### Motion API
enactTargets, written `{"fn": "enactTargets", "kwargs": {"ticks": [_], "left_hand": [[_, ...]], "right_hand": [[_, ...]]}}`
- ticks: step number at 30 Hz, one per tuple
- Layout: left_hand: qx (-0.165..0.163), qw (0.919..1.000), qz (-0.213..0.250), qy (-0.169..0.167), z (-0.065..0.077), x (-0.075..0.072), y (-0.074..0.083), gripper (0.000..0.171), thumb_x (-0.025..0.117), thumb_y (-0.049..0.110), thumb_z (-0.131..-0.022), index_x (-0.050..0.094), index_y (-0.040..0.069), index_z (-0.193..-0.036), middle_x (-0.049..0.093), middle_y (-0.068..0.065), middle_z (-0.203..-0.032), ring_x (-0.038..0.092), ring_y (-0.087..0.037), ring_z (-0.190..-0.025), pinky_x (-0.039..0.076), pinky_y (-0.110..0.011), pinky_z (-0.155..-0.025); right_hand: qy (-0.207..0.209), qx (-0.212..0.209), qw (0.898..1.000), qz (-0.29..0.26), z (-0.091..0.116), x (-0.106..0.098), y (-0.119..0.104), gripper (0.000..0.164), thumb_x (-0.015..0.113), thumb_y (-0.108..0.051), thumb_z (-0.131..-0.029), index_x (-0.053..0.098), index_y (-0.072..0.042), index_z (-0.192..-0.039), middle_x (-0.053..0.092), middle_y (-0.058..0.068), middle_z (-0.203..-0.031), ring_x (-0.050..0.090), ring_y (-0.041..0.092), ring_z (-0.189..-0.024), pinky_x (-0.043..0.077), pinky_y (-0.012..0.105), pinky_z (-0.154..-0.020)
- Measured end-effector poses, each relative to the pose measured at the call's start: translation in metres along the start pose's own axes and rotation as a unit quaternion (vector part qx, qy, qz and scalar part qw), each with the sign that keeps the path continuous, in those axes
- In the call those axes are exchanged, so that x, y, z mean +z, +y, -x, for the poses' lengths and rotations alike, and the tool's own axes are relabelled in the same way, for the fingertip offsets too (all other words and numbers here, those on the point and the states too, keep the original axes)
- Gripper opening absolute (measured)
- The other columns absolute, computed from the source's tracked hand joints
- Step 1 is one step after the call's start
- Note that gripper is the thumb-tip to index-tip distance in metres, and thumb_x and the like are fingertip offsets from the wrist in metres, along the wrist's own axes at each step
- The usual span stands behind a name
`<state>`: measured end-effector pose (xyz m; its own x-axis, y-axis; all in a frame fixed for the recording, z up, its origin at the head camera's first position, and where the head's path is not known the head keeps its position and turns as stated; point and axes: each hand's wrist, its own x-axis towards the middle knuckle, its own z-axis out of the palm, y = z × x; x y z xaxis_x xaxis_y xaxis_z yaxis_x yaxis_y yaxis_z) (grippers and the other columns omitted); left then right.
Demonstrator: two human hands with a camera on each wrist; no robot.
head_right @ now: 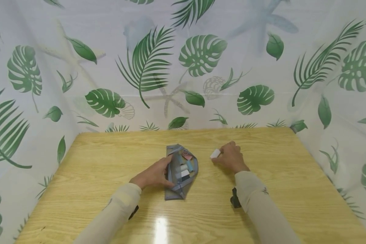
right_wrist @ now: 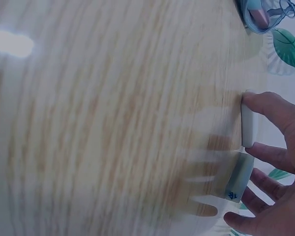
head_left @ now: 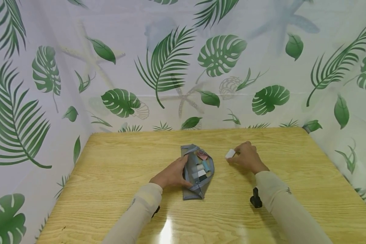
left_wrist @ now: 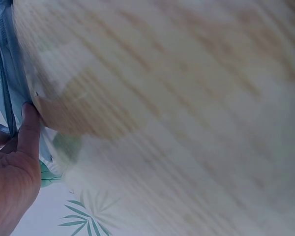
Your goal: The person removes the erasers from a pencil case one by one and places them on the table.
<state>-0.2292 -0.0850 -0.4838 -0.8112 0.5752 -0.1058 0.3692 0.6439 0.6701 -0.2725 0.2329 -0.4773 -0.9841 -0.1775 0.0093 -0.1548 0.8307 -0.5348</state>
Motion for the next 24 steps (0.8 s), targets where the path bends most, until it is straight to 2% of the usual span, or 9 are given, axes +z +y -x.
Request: {"fn": "enactTargets", "kwargs": {"ticks": [3,6,11,13,19,24], "left_hand": [[-0.018,0.9995,-0.024,-0.005,0.0,0.0,0.0,0.115,0.089,0.028,-0.081,0.012,-0.002,-0.161,0.031,-0.022,-0.159,0.036,-0.033,-0.144,0.037,-0.044,-0.114],[-0.016,0.9996,-0.024,-0.002,0.0,0.0,-0.001,0.115,0.089,0.028,-0.08,0.013,-0.003,-0.161,0.032,-0.022,-0.158,0.038,-0.033,-0.143,0.038,-0.044,-0.113],[-0.008,0.9996,-0.025,0.001,-0.001,0.0,-0.001,0.114,0.089,0.029,-0.08,0.014,-0.001,-0.161,0.035,-0.021,-0.156,0.041,-0.031,-0.141,0.039,-0.043,-0.112],[-0.008,0.9997,-0.024,0.001,-0.001,0.0,0.0,0.114,0.089,0.029,-0.08,0.013,0.0,-0.161,0.035,-0.021,-0.157,0.041,-0.031,-0.141,0.039,-0.043,-0.112],[-0.01,0.9996,-0.025,0.0,0.0,0.0,0.0,0.114,0.089,0.028,-0.081,0.013,0.0,-0.161,0.034,-0.021,-0.157,0.039,-0.032,-0.142,0.038,-0.044,-0.113],[0.012,0.9998,0.012,0.006,0.0,0.0,0.0,0.11,0.089,0.022,-0.08,0.017,0.004,-0.162,0.038,-0.018,-0.154,0.043,-0.031,-0.139,0.041,-0.043,-0.111]], "right_hand": [[-0.002,0.0,1.0,-0.003,0.001,0.0,-0.001,0.053,0.082,-0.03,-0.086,0.07,0.014,-0.114,0.057,0.036,-0.119,0.044,0.052,-0.108,0.041,0.063,-0.087],[0.005,-0.003,1.0,-0.004,0.002,-0.001,-0.001,0.055,0.082,-0.03,-0.086,0.069,0.015,-0.115,0.057,0.036,-0.121,0.042,0.054,-0.114,0.039,0.067,-0.092],[0.041,-0.025,0.999,0.002,0.003,-0.003,-0.004,0.063,0.082,-0.031,-0.087,0.064,0.017,-0.122,0.054,0.038,-0.127,0.037,0.054,-0.127,0.026,0.07,-0.105],[0.059,-0.033,0.998,-0.001,0.002,-0.004,-0.006,0.063,0.083,-0.031,-0.086,0.064,0.017,-0.122,0.054,0.037,-0.128,0.038,0.053,-0.128,0.024,0.069,-0.107],[0.086,-0.056,0.994,-0.03,0.003,-0.006,-0.019,0.059,0.084,-0.029,-0.085,0.066,0.015,-0.119,0.057,0.033,-0.125,0.047,0.049,-0.121,0.036,0.065,-0.103],[0.08,-0.058,0.995,-0.029,0.004,-0.003,-0.026,0.057,0.082,-0.031,-0.087,0.067,0.013,-0.12,0.055,0.032,-0.128,0.049,0.048,-0.12,0.041,0.063,-0.1]]}}
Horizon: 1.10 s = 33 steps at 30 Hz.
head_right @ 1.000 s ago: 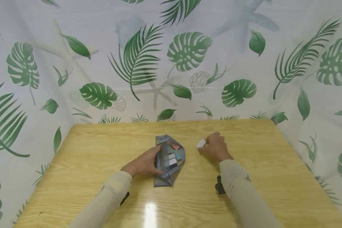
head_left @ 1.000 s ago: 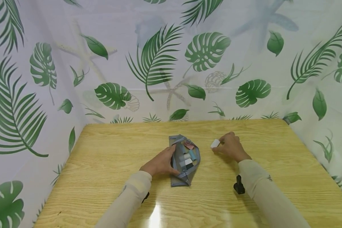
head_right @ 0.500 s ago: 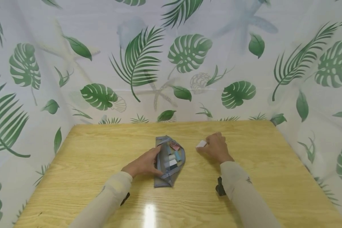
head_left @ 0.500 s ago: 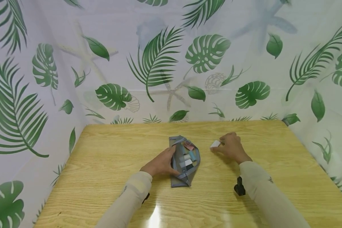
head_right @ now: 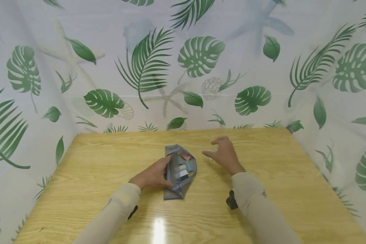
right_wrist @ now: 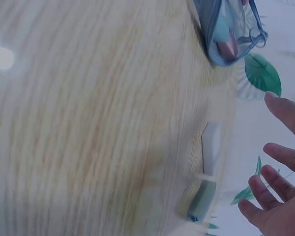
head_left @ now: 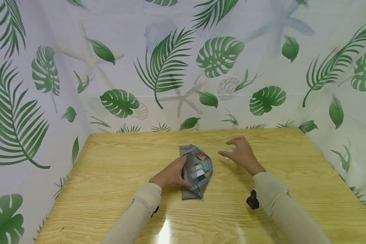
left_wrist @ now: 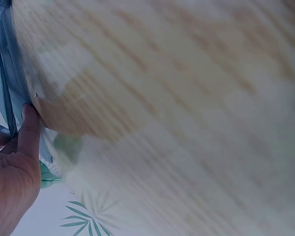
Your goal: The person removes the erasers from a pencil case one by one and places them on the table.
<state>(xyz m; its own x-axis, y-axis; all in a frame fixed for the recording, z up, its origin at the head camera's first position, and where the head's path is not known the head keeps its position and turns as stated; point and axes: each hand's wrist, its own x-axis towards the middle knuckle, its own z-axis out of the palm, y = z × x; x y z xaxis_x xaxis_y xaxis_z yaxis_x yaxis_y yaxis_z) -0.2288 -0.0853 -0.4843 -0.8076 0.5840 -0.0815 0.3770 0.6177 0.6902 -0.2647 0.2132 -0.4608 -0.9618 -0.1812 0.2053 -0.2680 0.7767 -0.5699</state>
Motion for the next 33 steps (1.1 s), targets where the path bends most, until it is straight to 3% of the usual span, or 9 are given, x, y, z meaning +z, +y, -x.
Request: {"fn": "enactTargets", "kwargs": {"ticks": [3,9,13,33], "left_hand": [[0.005,0.9999,0.013,0.001,0.001,0.0,0.001,0.109,0.089,0.02,-0.08,0.019,0.004,-0.161,0.039,-0.019,-0.154,0.044,-0.031,-0.138,0.042,-0.044,-0.11],[-0.018,0.9994,-0.03,-0.004,-0.001,0.0,0.003,0.112,0.089,0.026,-0.081,0.016,-0.004,-0.16,0.033,-0.024,-0.158,0.037,-0.035,-0.144,0.037,-0.045,-0.114],[-0.013,0.9991,-0.04,-0.002,-0.001,0.001,0.002,0.112,0.089,0.026,-0.08,0.016,-0.006,-0.159,0.034,-0.024,-0.157,0.037,-0.035,-0.143,0.037,-0.045,-0.114],[-0.02,0.9987,-0.047,-0.001,0.0,0.0,0.006,0.112,0.089,0.027,-0.08,0.016,-0.006,-0.159,0.034,-0.025,-0.157,0.04,-0.036,-0.141,0.039,-0.045,-0.113]], "right_hand": [[-0.003,-0.004,1.0,0.004,0.002,0.003,-0.004,0.054,0.082,-0.029,-0.087,0.068,0.012,-0.119,0.054,0.031,-0.13,0.048,0.048,-0.121,0.04,0.063,-0.102],[-0.002,-0.019,1.0,0.012,0.005,0.009,-0.014,0.05,0.083,-0.027,-0.086,0.071,0.01,-0.116,0.054,0.031,-0.129,0.049,0.049,-0.121,0.042,0.063,-0.101],[-0.01,-0.026,1.0,0.014,0.008,0.015,-0.02,0.046,0.083,-0.025,-0.086,0.072,0.01,-0.114,0.055,0.031,-0.128,0.051,0.048,-0.12,0.044,0.063,-0.1],[-0.046,-0.04,0.998,0.013,0.022,0.04,-0.037,0.036,0.085,-0.022,-0.084,0.076,0.007,-0.103,0.058,0.028,-0.126,0.054,0.049,-0.116,0.045,0.061,-0.098]]}}
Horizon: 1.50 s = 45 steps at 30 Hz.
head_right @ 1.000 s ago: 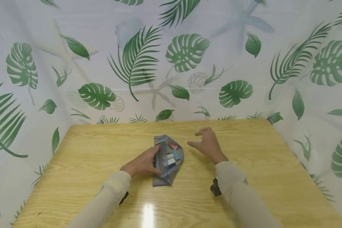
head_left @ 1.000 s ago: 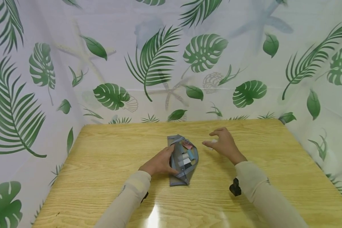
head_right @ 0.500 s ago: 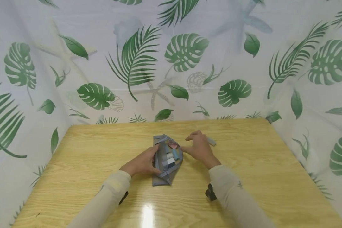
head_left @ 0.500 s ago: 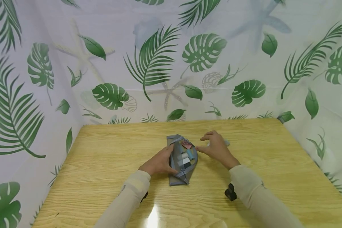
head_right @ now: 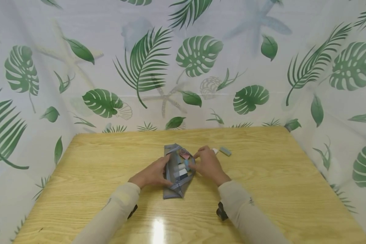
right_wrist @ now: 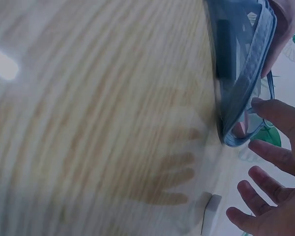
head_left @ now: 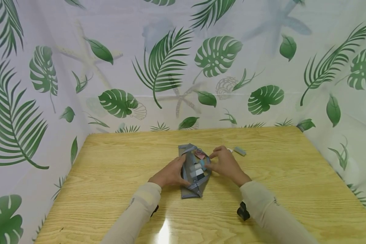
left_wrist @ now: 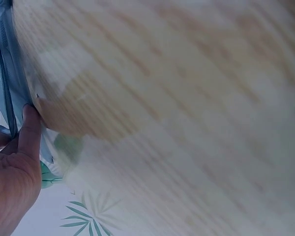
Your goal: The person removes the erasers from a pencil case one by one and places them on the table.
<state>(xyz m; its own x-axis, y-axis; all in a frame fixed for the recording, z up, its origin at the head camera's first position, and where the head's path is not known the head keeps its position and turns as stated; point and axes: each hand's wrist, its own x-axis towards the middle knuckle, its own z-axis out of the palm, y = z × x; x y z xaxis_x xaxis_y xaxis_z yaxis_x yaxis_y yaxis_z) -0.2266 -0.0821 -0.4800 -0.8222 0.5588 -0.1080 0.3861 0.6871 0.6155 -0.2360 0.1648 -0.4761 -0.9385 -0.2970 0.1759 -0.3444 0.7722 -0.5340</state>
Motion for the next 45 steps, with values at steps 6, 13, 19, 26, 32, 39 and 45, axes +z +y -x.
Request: {"fn": "enactTargets", "kwargs": {"ticks": [6,13,19,26,32,39,45], "left_hand": [[0.006,1.0,0.002,0.002,0.0,0.0008,-0.0009,0.113,0.089,0.026,-0.08,0.016,-0.006,-0.159,0.035,-0.026,-0.156,0.04,-0.036,-0.141,0.039,-0.045,-0.113],[-0.002,1.0,0.002,0.0,-0.0005,0.0007,-0.001,0.112,0.089,0.027,-0.081,0.015,-0.005,-0.16,0.033,-0.025,-0.158,0.04,-0.035,-0.142,0.038,-0.044,-0.113],[0.006,1.0,-0.003,0.002,-0.0006,0.0011,-0.0016,0.112,0.089,0.027,-0.081,0.016,-0.004,-0.16,0.033,-0.023,-0.158,0.04,-0.034,-0.142,0.039,-0.043,-0.113],[0.003,1.0,0.001,0.003,-0.0015,0.0024,-0.0031,0.112,0.088,0.028,-0.081,0.015,-0.004,-0.16,0.03,-0.022,-0.16,0.037,-0.033,-0.144,0.037,-0.044,-0.114],[-0.001,1.0,0.0,0.001,-0.0011,0.0026,-0.003,0.112,0.088,0.029,-0.081,0.015,-0.004,-0.16,0.031,-0.022,-0.16,0.038,-0.033,-0.144,0.038,-0.043,-0.114],[-0.005,1.0,-0.001,-0.001,-0.0012,0.0023,-0.0021,0.113,0.089,0.028,-0.081,0.015,-0.004,-0.16,0.032,-0.023,-0.159,0.038,-0.034,-0.143,0.038,-0.043,-0.114],[-0.007,1.0,-0.002,0.0,-0.0016,0.0021,-0.0024,0.113,0.089,0.029,-0.081,0.015,-0.003,-0.16,0.033,-0.022,-0.159,0.039,-0.033,-0.143,0.038,-0.043,-0.113]], "right_hand": [[-0.004,-0.015,1.0,0.023,0.0033,0.0033,-0.0019,0.036,0.087,-0.024,-0.082,0.077,0.006,-0.1,0.059,0.027,-0.123,0.056,0.045,-0.113,0.046,0.06,-0.097],[-0.014,-0.01,0.999,0.031,0.0029,0.0059,-0.0031,0.036,0.088,-0.026,-0.081,0.078,0.004,-0.099,0.059,0.026,-0.123,0.056,0.044,-0.112,0.047,0.058,-0.095],[-0.024,-0.014,0.999,0.035,0.0022,0.0082,-0.0031,0.034,0.087,-0.025,-0.082,0.079,0.003,-0.099,0.062,0.025,-0.121,0.056,0.042,-0.114,0.047,0.058,-0.097],[-0.019,-0.022,0.999,0.038,0.0002,0.0086,-0.0027,0.03,0.087,-0.022,-0.081,0.08,0.002,-0.096,0.067,0.022,-0.115,0.056,0.04,-0.114,0.047,0.057,-0.097],[-0.02,-0.021,0.999,0.036,0.0008,0.0085,-0.0031,0.029,0.088,-0.022,-0.081,0.08,0.002,-0.095,0.066,0.023,-0.115,0.057,0.04,-0.113,0.047,0.057,-0.096],[-0.017,-0.031,0.999,0.041,0.0013,0.0086,-0.004,0.026,0.087,-0.021,-0.081,0.081,0.001,-0.092,0.07,0.019,-0.107,0.057,0.038,-0.113,0.047,0.057,-0.096],[-0.013,-0.049,0.998,0.049,0.0012,0.009,-0.0032,0.021,0.087,-0.02,-0.081,0.081,0.0,-0.087,0.073,0.012,-0.094,0.058,0.037,-0.111,0.046,0.058,-0.096]]}}
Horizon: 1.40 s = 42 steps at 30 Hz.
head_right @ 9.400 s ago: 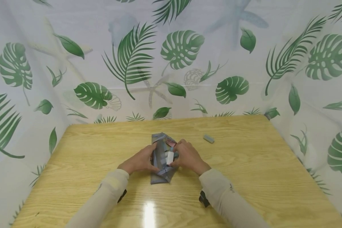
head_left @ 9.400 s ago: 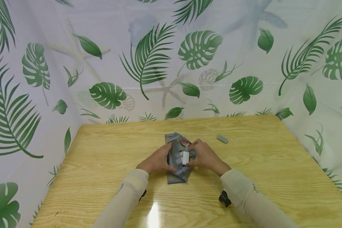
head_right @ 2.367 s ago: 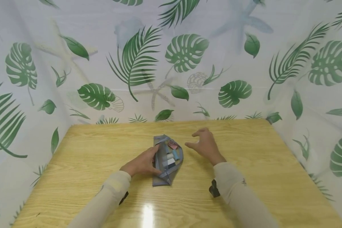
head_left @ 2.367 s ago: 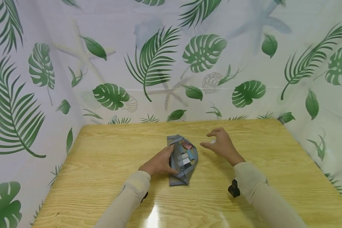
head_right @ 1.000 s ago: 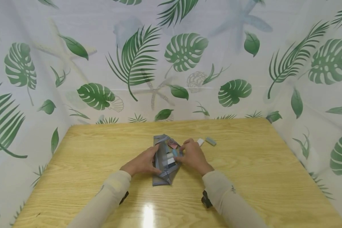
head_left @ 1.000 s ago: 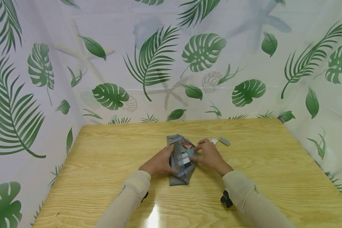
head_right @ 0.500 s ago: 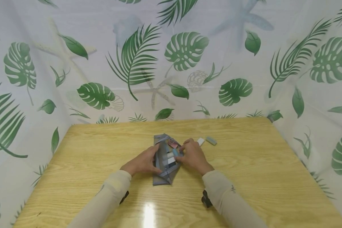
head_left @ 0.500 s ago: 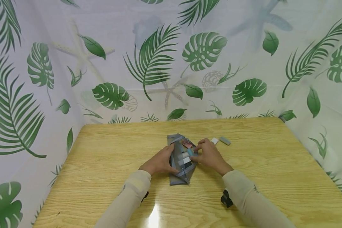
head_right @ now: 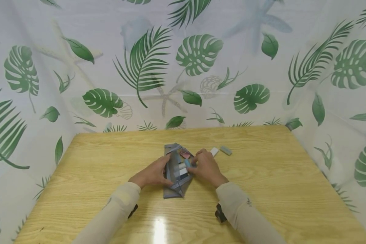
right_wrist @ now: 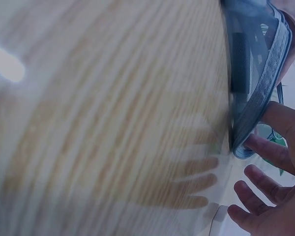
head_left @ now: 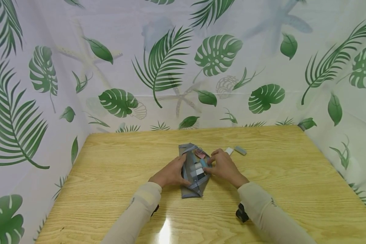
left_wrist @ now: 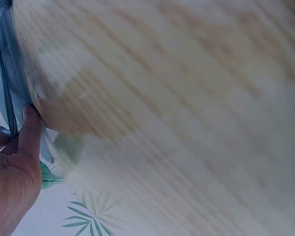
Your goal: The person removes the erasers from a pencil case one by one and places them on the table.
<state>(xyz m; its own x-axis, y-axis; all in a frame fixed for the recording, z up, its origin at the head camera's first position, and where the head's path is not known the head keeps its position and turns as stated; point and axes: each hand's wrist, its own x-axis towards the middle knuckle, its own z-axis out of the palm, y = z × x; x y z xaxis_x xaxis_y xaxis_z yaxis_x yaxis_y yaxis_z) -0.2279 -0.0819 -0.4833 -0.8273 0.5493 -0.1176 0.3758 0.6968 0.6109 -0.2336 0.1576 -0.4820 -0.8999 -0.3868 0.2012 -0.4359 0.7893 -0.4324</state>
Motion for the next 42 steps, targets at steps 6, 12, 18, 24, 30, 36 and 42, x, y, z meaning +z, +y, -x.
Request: {"fn": "enactTargets", "kwargs": {"ticks": [6,12,18,24,30,36,42], "left_hand": [[0.003,1.0,0.001,-0.002,-0.0004,-0.0008,0.0005,0.113,0.088,0.029,-0.081,0.014,-0.002,-0.161,0.033,-0.021,-0.159,0.04,-0.032,-0.142,0.038,-0.042,-0.113],[0.004,1.0,-0.003,-0.004,-0.0007,0.0006,-0.0007,0.113,0.088,0.029,-0.081,0.015,-0.004,-0.16,0.032,-0.023,-0.159,0.039,-0.034,-0.143,0.038,-0.044,-0.114],[0.004,1.0,-0.004,-0.002,-0.001,0.0015,-0.0022,0.114,0.089,0.029,-0.08,0.015,-0.004,-0.16,0.034,-0.024,-0.157,0.04,-0.034,-0.142,0.039,-0.044,-0.113],[0.009,1.0,-0.004,0.001,-0.0013,0.0011,-0.0033,0.114,0.089,0.029,-0.08,0.015,-0.004,-0.16,0.033,-0.023,-0.158,0.039,-0.034,-0.142,0.038,-0.044,-0.113],[0.009,1.0,0.0,0.003,0.0003,0.0011,-0.002,0.114,0.09,0.028,-0.08,0.015,-0.005,-0.16,0.03,-0.023,-0.16,0.037,-0.034,-0.144,0.037,-0.043,-0.114],[0.007,1.0,0.006,0.0,0.0003,0.0009,0.0,0.115,0.09,0.029,-0.079,0.015,-0.005,-0.16,0.031,-0.025,-0.159,0.038,-0.035,-0.143,0.037,-0.045,-0.113],[0.004,1.0,-0.002,0.0,-0.0012,0.0015,-0.0002,0.115,0.089,0.03,-0.08,0.015,-0.004,-0.16,0.031,-0.023,-0.159,0.039,-0.034,-0.143,0.038,-0.044,-0.113]], "right_hand": [[0.003,0.002,1.0,-0.006,-0.0003,0.0036,0.0024,0.021,0.087,-0.02,-0.081,0.081,-0.001,-0.087,0.073,0.012,-0.094,0.058,0.036,-0.11,0.046,0.057,-0.096],[0.004,0.007,1.0,-0.004,-0.0001,0.005,0.0018,0.021,0.087,-0.019,-0.081,0.081,0.0,-0.087,0.073,0.013,-0.095,0.059,0.036,-0.109,0.048,0.055,-0.095],[0.008,0.016,1.0,-0.022,0.0012,0.0018,0.0012,0.02,0.086,-0.016,-0.081,0.081,0.002,-0.088,0.07,0.016,-0.1,0.059,0.037,-0.109,0.05,0.054,-0.094],[0.011,0.028,0.999,-0.034,0.0017,-0.0006,0.0011,0.021,0.086,-0.014,-0.08,0.08,0.004,-0.09,0.068,0.02,-0.106,0.059,0.038,-0.11,0.05,0.054,-0.094],[-0.003,0.041,0.999,-0.029,0.0014,0.0013,-0.0001,0.03,0.086,-0.02,-0.081,0.079,0.005,-0.096,0.064,0.023,-0.116,0.057,0.041,-0.111,0.049,0.057,-0.095],[-0.007,0.048,0.998,-0.029,0.0006,0.0039,0.0003,0.029,0.086,-0.019,-0.081,0.079,0.005,-0.097,0.063,0.024,-0.118,0.057,0.042,-0.11,0.049,0.057,-0.094],[-0.007,0.06,0.998,-0.028,0.0009,0.0039,0.0003,0.029,0.087,-0.019,-0.081,0.079,0.004,-0.097,0.064,0.019,-0.112,0.058,0.038,-0.103,0.05,0.054,-0.09]]}}
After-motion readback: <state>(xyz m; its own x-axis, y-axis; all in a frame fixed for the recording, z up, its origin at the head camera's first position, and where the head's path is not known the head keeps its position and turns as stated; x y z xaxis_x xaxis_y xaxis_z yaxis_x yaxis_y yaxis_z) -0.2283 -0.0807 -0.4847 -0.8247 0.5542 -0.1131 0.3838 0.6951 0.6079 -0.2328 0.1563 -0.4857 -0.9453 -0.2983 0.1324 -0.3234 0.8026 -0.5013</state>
